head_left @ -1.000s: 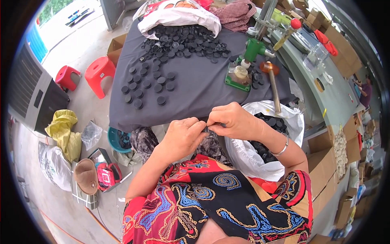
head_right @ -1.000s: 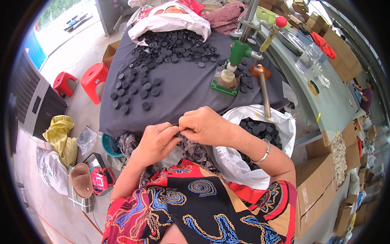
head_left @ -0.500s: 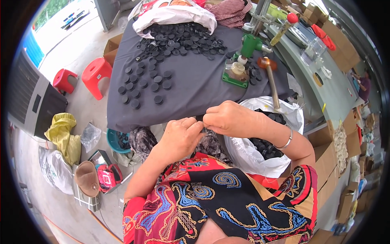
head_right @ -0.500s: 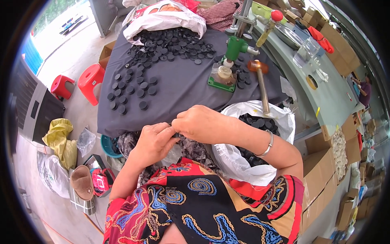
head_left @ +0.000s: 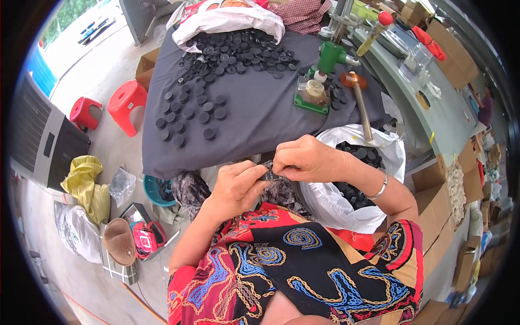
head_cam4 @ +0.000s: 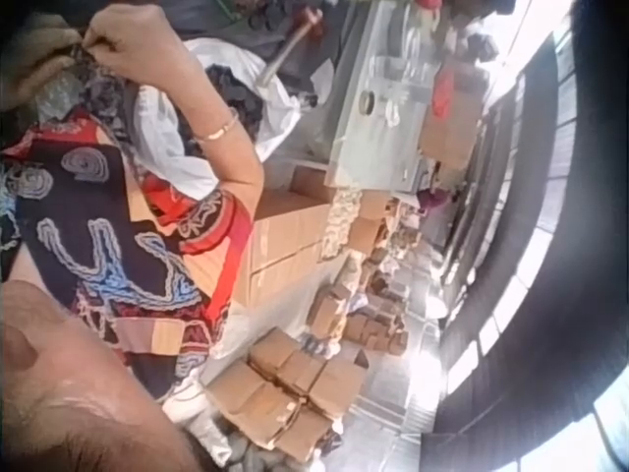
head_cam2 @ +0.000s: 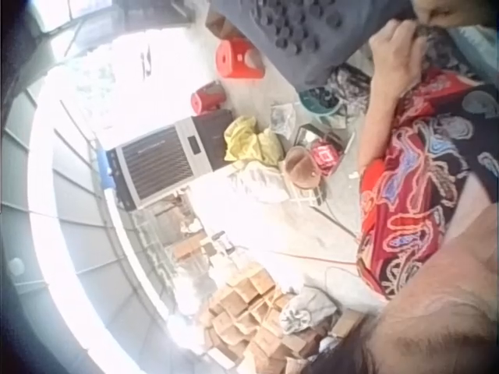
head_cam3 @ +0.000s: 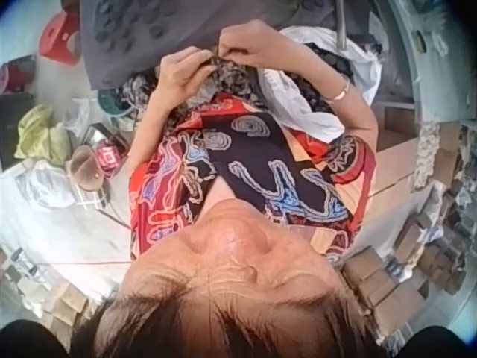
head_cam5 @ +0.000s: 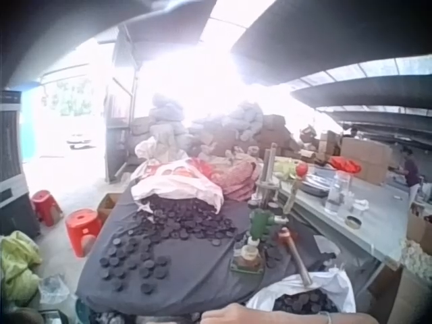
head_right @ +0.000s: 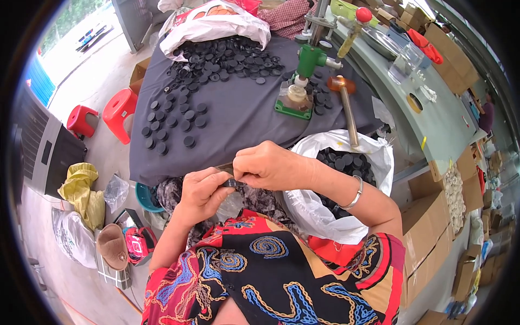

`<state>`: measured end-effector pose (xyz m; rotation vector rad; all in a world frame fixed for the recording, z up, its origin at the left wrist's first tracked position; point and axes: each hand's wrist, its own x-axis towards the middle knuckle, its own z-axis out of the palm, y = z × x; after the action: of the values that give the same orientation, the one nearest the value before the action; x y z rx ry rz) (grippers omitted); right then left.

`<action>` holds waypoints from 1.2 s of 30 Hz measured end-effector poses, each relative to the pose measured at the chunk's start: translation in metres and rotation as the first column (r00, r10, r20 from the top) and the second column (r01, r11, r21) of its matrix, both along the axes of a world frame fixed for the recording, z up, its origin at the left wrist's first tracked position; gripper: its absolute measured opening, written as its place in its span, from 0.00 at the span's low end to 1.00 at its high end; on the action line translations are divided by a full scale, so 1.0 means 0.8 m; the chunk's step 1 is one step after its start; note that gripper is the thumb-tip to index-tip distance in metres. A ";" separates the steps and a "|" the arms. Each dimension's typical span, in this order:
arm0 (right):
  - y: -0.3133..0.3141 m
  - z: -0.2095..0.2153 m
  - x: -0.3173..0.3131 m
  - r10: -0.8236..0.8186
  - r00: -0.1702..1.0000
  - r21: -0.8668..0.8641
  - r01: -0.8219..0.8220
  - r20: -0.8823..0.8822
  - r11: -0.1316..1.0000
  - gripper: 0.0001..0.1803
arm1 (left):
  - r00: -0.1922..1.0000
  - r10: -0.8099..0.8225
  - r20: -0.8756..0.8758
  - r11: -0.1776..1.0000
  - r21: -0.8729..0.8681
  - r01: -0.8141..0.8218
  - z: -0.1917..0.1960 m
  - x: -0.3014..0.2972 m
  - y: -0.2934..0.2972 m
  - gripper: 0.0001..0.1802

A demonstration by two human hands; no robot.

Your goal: The person assembles small rubber discs and plastic inserts using a manual industrial press.

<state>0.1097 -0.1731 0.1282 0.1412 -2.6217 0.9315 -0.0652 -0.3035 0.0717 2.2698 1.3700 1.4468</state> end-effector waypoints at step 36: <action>-0.005 -0.003 0.003 -0.062 0.998 -0.290 0.060 -0.001 0.955 0.05 | 0.979 -0.020 0.204 1.000 0.008 0.018 -0.002 0.005 -0.004 0.12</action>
<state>0.1124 -0.1771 0.1257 -0.0100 -2.4305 1.2755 -0.0614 -0.3066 0.0705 2.0636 1.2808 1.6269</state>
